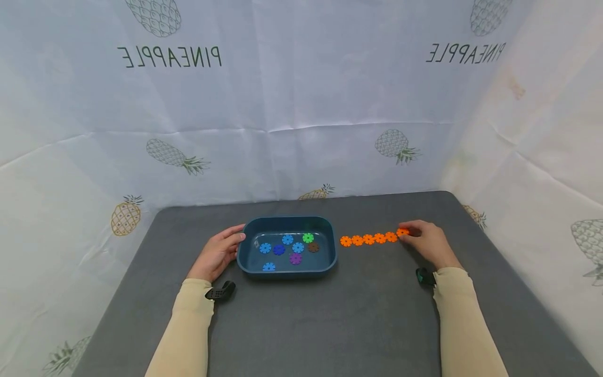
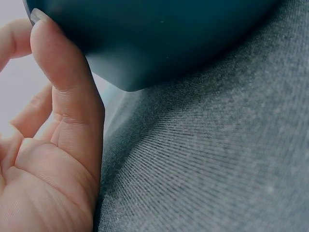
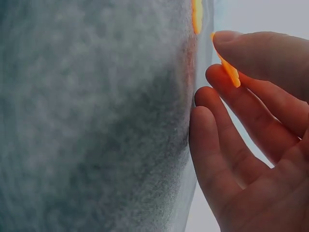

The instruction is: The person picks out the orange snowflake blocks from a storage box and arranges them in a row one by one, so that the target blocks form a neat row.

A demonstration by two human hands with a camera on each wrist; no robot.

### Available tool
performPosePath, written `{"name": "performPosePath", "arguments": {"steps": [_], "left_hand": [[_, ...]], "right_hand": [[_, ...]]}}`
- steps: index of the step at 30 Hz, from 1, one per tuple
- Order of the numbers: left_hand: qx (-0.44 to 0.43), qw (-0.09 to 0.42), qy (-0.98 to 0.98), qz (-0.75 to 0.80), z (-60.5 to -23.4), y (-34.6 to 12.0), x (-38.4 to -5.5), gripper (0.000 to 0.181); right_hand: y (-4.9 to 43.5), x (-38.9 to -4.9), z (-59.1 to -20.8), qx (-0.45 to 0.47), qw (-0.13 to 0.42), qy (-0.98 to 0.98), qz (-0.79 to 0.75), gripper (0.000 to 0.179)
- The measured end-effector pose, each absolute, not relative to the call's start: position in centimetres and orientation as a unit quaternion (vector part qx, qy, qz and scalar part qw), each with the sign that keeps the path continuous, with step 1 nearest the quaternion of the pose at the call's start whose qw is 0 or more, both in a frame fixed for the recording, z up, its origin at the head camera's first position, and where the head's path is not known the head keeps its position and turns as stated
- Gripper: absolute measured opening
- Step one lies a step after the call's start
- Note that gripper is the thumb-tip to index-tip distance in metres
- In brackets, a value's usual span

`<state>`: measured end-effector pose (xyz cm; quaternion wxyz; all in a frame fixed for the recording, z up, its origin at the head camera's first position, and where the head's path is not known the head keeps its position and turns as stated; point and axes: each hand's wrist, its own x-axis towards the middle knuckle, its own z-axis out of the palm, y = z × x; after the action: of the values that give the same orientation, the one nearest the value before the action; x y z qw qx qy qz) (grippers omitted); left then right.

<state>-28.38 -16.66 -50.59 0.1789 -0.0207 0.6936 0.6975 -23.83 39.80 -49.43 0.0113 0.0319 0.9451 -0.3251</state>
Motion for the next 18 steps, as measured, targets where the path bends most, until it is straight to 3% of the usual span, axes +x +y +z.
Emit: {"name": "performPosePath", "arguments": {"steps": [18], "left_hand": [[-0.022,0.173,0.697,0.695,-50.43,-17.14,-28.27,0.067]], "right_hand": [[39.36,-24.32,-49.24,0.035,0.027,0.950,-0.309,0.040]]}}
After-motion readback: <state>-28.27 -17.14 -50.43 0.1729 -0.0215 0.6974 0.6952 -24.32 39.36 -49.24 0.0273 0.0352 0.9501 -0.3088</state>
